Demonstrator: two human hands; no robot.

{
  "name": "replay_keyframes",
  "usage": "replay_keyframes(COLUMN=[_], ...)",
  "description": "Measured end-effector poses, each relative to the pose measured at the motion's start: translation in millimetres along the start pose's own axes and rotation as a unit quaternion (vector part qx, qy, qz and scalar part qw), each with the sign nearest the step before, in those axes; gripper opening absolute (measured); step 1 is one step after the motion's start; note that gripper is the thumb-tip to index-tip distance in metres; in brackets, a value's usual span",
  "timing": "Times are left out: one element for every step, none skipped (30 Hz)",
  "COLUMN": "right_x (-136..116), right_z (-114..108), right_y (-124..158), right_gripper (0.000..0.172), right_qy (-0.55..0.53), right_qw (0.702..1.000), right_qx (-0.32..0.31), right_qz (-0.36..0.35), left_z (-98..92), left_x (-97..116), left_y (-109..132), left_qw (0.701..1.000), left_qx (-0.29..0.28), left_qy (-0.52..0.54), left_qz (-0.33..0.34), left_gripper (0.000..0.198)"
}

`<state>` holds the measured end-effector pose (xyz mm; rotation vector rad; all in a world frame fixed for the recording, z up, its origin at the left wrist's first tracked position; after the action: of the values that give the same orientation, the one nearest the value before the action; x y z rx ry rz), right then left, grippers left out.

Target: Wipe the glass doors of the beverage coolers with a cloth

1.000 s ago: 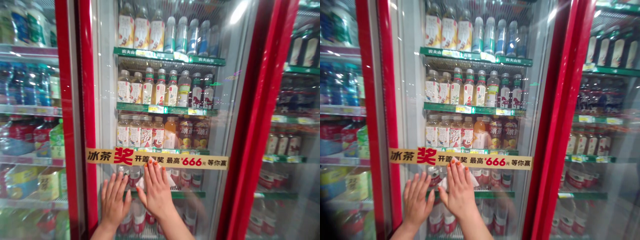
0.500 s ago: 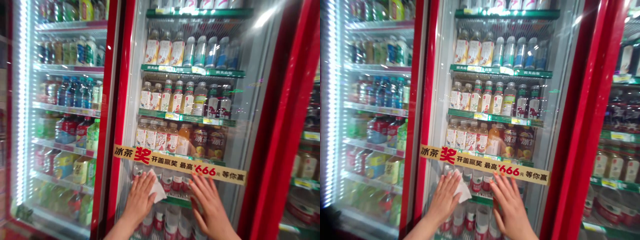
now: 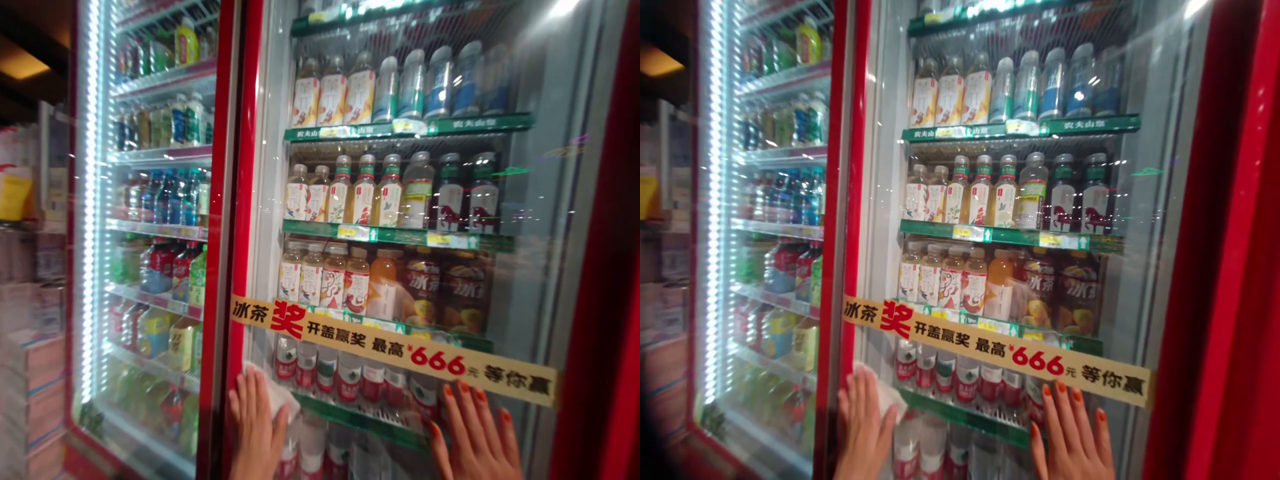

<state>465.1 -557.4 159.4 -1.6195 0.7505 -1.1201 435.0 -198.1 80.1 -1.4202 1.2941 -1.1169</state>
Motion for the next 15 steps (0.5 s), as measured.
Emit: replay_keyframes(right_x=[0,1,0,0,0,0,1,2,3,4,6,7,7,8,7], right_z=[0,-1,-1,0,0,0,0,0,0,1,1,2,2,2,2], right_y=[0,0,0,1,2,4,5,6,8,9,10,12,13,14,16], right_gripper=[0.077,0.078,0.078,0.078,0.078,0.078,0.078,0.078,0.078,0.077,0.078,0.077,0.078,0.078,0.077], right_qy=[0.003,0.005,0.006,0.005,0.003,0.001,-0.001,-0.003,-0.004,-0.003,-0.002,-0.001,0.0,0.0,-0.003], right_qw=[1.0,1.0,1.0,1.0,1.0,1.0,1.0,1.0,1.0,1.0,1.0,1.0,1.0,1.0,1.0], right_qx=[0.002,0.003,0.002,0.001,-0.002,-0.005,-0.005,-0.005,-0.006,-0.006,-0.005,-0.005,-0.006,-0.006,-0.006], right_qz=[0.0,0.0,0.001,0.002,0.0,-0.003,-0.005,-0.003,-0.002,-0.001,0.0,0.0,0.0,-0.003,0.0], left_z=[1.4,3.0,4.6,5.8,6.1,5.5,4.2,2.6,1.1,0.0,-0.9,-1.8,-2.5,-2.9,-2.4], left_x=[2,8,17,27,35,41,42,39,32,23,14,6,3,4,9], left_y=[-7,-12,-13,-8,1,15,30,45,55,59,55,45,30,13,-3], left_qw=[0.998,0.995,0.995,0.997,0.999,0.996,0.989,0.98,0.978,0.985,0.994,0.999,0.999,0.994,0.988], left_qx=[0.0,-0.003,-0.011,-0.025,-0.037,-0.043,-0.04,-0.032,-0.024,-0.018,-0.01,-0.003,0.006,0.018,0.016], left_qy=[0.01,0.017,0.02,0.02,0.02,0.019,0.018,0.017,0.013,0.007,0.003,0.006,0.017,0.03,0.053], left_qz=[-0.06,-0.096,-0.099,-0.065,-0.002,0.072,0.144,0.196,0.205,0.174,0.11,0.032,-0.043,-0.107,-0.144], left_gripper=[0.083,0.084,0.085,0.086,0.086,0.086,0.086,0.085,0.085,0.085,0.085,0.086,0.086,0.087,0.087])
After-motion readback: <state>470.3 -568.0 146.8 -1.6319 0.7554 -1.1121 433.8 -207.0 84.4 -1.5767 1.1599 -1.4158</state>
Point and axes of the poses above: each hand's wrist, its own y-axis away from the middle knuckle, its own z-axis out of the palm, x = y × z, the point moved 1 cm from there along -y, towards the middle knuckle, and after that the axes turned 2 degrees about -y, right-handed, at the moved point
